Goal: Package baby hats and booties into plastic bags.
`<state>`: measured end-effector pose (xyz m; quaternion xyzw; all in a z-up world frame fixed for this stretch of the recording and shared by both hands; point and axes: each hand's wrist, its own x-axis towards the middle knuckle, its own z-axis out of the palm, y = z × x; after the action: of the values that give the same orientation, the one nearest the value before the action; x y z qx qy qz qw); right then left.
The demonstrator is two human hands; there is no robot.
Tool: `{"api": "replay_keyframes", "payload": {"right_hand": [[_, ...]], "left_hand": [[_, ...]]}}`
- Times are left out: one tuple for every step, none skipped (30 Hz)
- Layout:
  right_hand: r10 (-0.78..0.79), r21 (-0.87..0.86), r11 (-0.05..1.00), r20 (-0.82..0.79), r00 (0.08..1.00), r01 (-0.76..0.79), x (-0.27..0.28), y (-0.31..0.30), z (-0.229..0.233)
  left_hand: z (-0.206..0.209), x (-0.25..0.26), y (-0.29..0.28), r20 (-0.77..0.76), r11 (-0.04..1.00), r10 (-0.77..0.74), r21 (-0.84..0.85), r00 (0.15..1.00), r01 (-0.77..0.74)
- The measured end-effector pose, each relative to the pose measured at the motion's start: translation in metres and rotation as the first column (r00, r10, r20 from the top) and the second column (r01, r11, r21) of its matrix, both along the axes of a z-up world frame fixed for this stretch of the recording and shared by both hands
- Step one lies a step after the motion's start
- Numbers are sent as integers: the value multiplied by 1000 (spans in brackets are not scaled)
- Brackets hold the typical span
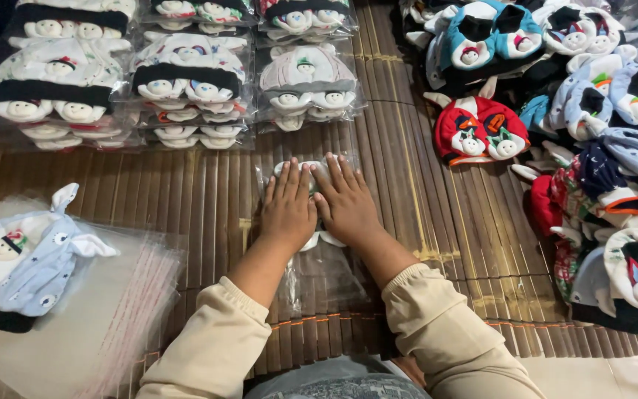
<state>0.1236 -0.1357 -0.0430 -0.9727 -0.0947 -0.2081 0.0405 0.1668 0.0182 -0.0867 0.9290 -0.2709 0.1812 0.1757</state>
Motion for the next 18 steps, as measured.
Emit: {"api": "replay_keyframes", "payload": {"right_hand": [[2,0,1000,-2,1000,-2,0,0,0],[-3,16,1000,-23,1000,4,-1,0,-1],[-9,32,999,-47,999,10,-2,1,-2],[-8,32,999,-51,999,9,-1,1,-4],[-19,42,999,-79,997,23,0,0,-6],[-31,51,998,-106,994,36,0,0,-8],[-27,51,998,-107,994,33,1,1,-9],[-46,41,998,-150,988,53,1,1,-9],[-67,30,997,-189,980,74,3,1,-9],[-64,30,997,-187,980,71,4,2,-10],[-70,24,997,-198,978,76,4,1,-11],[-75,18,997,-208,975,80,5,1,-13],[-74,18,997,-211,975,80,5,1,-13],[-76,15,997,-217,973,81,5,1,-14],[-77,12,997,-221,972,81,6,1,-14],[-75,11,997,-222,972,79,7,1,-16],[-77,6,997,-223,972,80,8,0,-17],[-78,1,997,-224,971,81,9,0,-19]], "left_hand": [[-2,1,0,-2,1000,2,0,1000,-2],[-4,1,-1,7,1000,6,-4,1000,-6],[-7,0,-1,13,1000,9,-7,1000,-9],[-8,1,-1,9,1000,10,-7,1000,-10],[-9,1,-1,-32,1000,8,4,999,-8],[-9,1,-1,-73,1000,6,14,997,-5],[-9,1,-1,-74,1000,9,14,997,-8],[-9,1,-1,-88,1000,12,21,996,-10],[-8,1,-2,-98,1000,14,27,995,-11],[-8,2,-1,-96,1000,16,27,995,-14],[-8,2,-2,-115,999,18,39,993,-13],[-9,2,-2,-134,999,20,51,991,-13],[-7,2,-2,-137,999,20,50,990,-13],[-5,1,-2,-158,998,23,54,987,-14],[-3,1,-2,-177,998,27,57,984,-17],[-4,2,-2,-178,998,28,56,984,-19],[-5,2,-3,-174,998,31,60,984,-20],[-6,2,-3,-169,998,33,64,985,-22]]}}
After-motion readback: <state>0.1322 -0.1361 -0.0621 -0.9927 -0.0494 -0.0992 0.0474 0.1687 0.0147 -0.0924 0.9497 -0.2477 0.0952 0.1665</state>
